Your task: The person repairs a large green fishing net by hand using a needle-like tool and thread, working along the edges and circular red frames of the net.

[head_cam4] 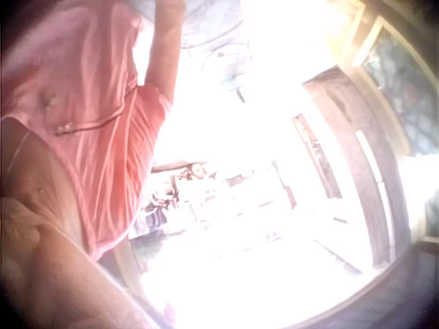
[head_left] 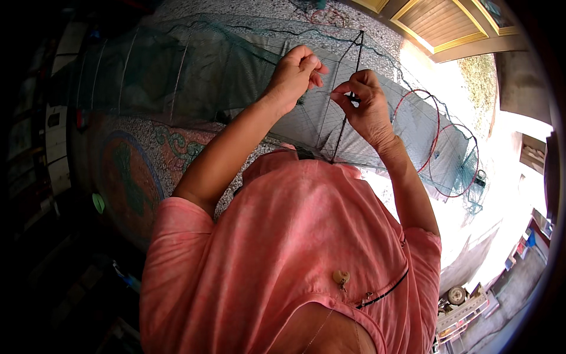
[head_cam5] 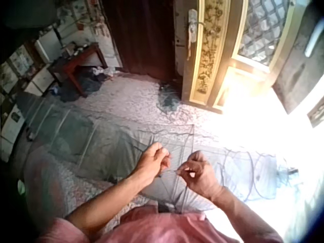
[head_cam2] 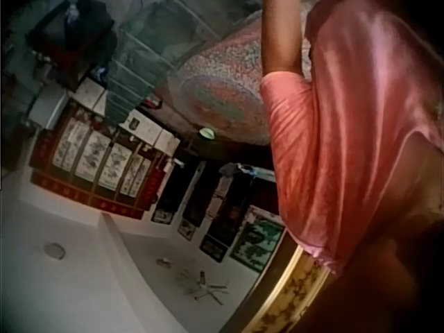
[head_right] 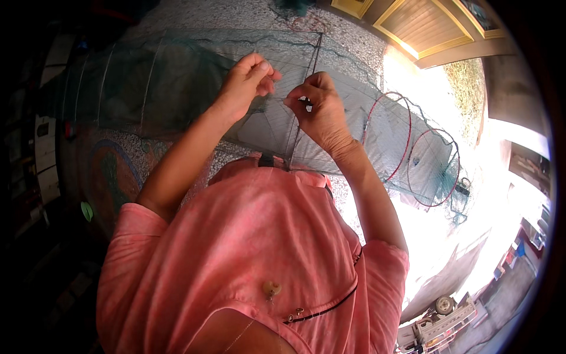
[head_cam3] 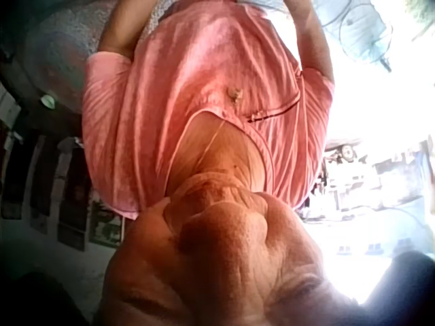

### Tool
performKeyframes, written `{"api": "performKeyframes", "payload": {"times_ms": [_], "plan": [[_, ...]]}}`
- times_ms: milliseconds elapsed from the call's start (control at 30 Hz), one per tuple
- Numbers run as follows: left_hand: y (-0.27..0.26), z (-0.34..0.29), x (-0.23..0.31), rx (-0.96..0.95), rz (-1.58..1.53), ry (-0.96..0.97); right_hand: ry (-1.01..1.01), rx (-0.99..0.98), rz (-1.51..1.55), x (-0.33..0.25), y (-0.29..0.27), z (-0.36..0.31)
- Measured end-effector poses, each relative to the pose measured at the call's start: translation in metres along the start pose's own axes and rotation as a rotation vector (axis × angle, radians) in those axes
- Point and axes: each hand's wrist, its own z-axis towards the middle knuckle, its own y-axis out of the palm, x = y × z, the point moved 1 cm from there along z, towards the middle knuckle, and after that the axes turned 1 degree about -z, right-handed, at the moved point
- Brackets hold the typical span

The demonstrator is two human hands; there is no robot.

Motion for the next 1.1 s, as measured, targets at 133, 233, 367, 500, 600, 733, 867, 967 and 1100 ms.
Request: {"api": "performKeyframes", "payload": {"times_ms": [133,233,367,500,600,733,867,967,1100], "plan": [[0.004,-0.015,0.001,0.052,-0.050,-0.026,0.053,0.070,-0.055,-0.001,0.006,0.001],[0.001,-0.025,-0.020,0.083,-0.347,-0.237,0.083,0.086,-0.021,0.001,0.008,-0.004],[0.028,-0.034,-0.048,0.039,-0.534,-0.376,0.152,0.119,0.089,-0.001,0.013,-0.006],[0.034,-0.033,-0.049,0.015,-0.401,-0.330,-0.018,0.038,-0.113,-0.006,0.006,-0.004],[0.034,-0.032,-0.047,0.054,-0.398,-0.364,-0.184,-0.021,-0.495,-0.020,0.000,0.004],[0.035,-0.027,-0.059,0.151,-0.560,-0.355,-0.206,-0.135,-0.424,-0.016,0.003,0.012],[0.036,-0.019,-0.065,0.093,-0.614,-0.289,-0.314,-0.132,-0.274,-0.026,0.011,0.025],[0.047,-0.020,-0.050,0.128,-0.630,0.038,-0.291,-0.203,0.122,-0.057,0.021,0.036],[0.044,-0.029,-0.050,0.117,-0.147,-0.063,-0.152,-0.270,0.504,-0.090,-0.003,0.053]]}}
